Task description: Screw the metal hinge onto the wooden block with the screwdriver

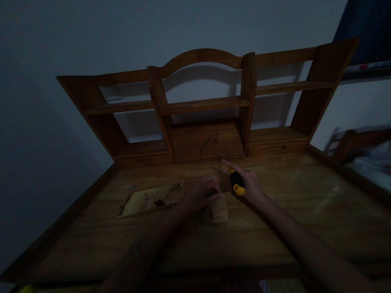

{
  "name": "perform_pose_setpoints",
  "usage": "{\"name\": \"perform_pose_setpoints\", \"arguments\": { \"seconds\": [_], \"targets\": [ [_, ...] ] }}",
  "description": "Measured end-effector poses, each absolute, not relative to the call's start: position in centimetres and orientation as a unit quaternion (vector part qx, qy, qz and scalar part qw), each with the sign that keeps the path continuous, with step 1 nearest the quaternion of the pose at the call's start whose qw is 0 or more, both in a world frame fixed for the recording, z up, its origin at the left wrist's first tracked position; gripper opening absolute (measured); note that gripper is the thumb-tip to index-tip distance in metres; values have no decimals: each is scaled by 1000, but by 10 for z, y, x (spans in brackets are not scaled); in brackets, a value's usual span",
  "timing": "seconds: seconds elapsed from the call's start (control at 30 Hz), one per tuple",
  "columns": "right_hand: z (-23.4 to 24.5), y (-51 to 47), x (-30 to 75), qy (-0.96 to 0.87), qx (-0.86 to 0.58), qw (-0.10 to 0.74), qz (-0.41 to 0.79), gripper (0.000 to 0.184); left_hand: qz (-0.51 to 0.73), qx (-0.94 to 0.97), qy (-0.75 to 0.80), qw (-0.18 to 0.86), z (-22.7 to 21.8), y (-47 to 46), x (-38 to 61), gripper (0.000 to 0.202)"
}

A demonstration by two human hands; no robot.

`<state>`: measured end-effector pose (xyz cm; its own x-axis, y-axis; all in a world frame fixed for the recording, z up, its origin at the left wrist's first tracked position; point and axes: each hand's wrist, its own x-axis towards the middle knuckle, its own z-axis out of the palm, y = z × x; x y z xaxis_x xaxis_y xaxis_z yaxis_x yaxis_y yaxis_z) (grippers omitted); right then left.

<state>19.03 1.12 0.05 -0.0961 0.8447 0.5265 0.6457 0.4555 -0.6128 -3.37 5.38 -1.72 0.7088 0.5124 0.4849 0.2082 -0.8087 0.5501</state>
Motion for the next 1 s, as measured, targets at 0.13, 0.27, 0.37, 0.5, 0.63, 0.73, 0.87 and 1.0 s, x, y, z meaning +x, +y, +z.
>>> {"name": "perform_pose_setpoints", "arguments": {
  "seconds": [0.13, 0.27, 0.37, 0.5, 0.63, 0.73, 0.87, 1.0],
  "targets": [
    [-1, 15, 187, -714, -489, 481, 141, 24, 388, 859, 247, 227, -14, 52, -31, 17],
    [-3, 19, 177, -668, -449, 554, 212, 17, 456, 816, 309, 173, -7, 50, -33, 13],
    [-6, 21, 166, -661, -419, 555, 282, 29, 489, 805, 310, 129, -3, 48, -35, 9],
    [-14, 22, 152, -661, -348, 541, 386, 43, 519, 800, 294, 69, -3, 45, -35, 7],
    [-17, 22, 145, -651, -327, 524, 443, 55, 522, 807, 272, 45, -4, 42, -35, 8],
    [-14, 19, 145, -634, -321, 526, 467, 63, 510, 813, 277, 52, -2, 40, -35, 8],
    [-9, 15, 146, -623, -316, 533, 477, 64, 475, 820, 310, 81, 3, 35, -35, 17],
    [-8, 14, 147, -625, -315, 537, 471, 64, 457, 824, 316, 108, 7, 30, -36, 17]
  ]
}}
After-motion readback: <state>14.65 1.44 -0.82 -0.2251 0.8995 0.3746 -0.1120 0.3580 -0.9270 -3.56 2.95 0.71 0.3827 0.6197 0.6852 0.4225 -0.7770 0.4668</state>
